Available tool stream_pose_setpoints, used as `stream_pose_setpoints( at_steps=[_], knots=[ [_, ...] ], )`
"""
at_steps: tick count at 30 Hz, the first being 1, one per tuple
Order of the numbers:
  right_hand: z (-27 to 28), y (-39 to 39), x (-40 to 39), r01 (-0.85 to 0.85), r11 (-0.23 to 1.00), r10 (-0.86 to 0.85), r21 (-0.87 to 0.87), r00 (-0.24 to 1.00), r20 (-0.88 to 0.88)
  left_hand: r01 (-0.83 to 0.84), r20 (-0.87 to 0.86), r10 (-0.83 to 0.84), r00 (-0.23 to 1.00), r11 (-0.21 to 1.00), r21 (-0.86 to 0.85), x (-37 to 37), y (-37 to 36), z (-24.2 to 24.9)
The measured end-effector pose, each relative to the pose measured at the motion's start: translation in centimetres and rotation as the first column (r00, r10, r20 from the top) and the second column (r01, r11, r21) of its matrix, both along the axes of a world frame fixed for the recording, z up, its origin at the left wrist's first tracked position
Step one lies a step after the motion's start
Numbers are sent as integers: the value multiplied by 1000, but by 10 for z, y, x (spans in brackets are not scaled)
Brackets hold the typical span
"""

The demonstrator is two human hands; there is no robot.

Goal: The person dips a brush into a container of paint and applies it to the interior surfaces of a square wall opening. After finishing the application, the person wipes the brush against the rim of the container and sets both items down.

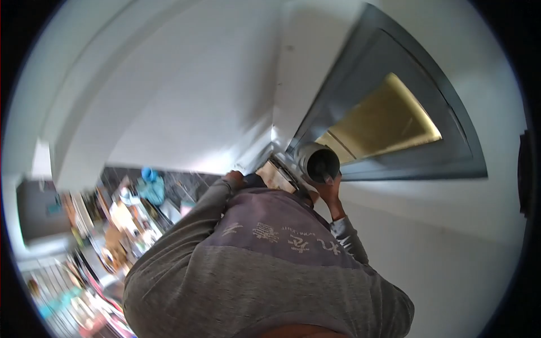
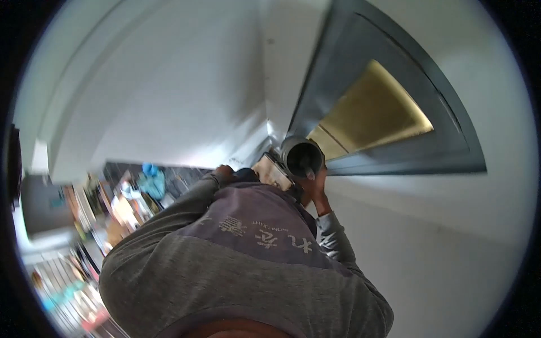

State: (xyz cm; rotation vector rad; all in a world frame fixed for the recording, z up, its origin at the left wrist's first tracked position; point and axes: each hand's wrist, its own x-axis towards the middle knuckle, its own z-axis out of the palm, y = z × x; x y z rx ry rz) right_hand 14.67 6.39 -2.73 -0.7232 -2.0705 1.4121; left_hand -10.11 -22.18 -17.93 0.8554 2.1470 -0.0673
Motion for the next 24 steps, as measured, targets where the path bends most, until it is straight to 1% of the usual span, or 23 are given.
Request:
stream_pose_setpoints(
  at_steps=[2,3,4,5,6,7,8,9,11,13,14,15,16,17,18,19,20,22,24],
  knots=[
    [18,-4,-30,-150,983,142,106,987,78,-222,40,220,975,974,41,7,-48,-24],
    [18,-4,-41,-213,977,210,29,975,74,-381,87,377,922,924,35,16,-68,-37],
    [15,-5,-55,-287,957,290,-48,955,68,-543,128,536,834,839,22,24,-89,-53],
    [7,-4,-66,-298,954,299,-26,951,78,-664,160,649,744,746,56,32,-110,-77],
    [34,-19,-82,-330,943,332,-40,942,49,-769,188,748,636,633,85,53,-134,-100],
    [32,-23,-87,-359,930,363,-83,931,36,-870,182,851,492,476,127,91,-152,-106],
    [35,-27,-96,-373,920,377,-117,926,17,-931,178,921,347,316,181,115,-165,-104],
    [39,-38,-105,-405,906,409,-122,912,14,-957,180,962,206,160,241,132,-176,-107],
    [43,-48,-112,-431,893,434,-129,901,-3,-968,166,986,29,-14,249,188,-187,-132],
    [40,-48,-120,-517,854,519,-62,854,33,-939,25,999,25,15,344,249,-181,-160],
    [37,-32,-120,-545,837,547,-37,836,43,-991,117,993,25,9,136,272,-165,-165],
    [58,-47,-122,-544,838,544,-31,832,105,-999,138,990,22,15,52,297,-157,-197],
    [79,-61,-125,-545,838,541,-25,824,166,-996,127,991,46,56,-73,314,-144,-187],
    [77,-59,-129,-560,829,557,0,824,108,-991,96,995,-34,-22,-130,322,-125,-166],
    [74,-53,-136,-573,819,572,23,819,50,-986,130,988,-83,-62,-157,328,-114,-155],
    [59,-42,-143,-574,816,576,72,817,-19,-977,167,975,-149,-119,-176,333,-101,-183],
    [33,-26,-152,-568,815,578,115,811,-89,-975,203,965,-168,-132,-180,333,-93,-190],
    [21,-18,-156,-548,835,549,59,819,-168,-981,255,954,-158,-123,-149,328,-87,-190],
    [21,-20,-155,-513,848,487,-132,854,-185,-989,296,946,-131,-105,-104,314,-90,-191]
  ],
)
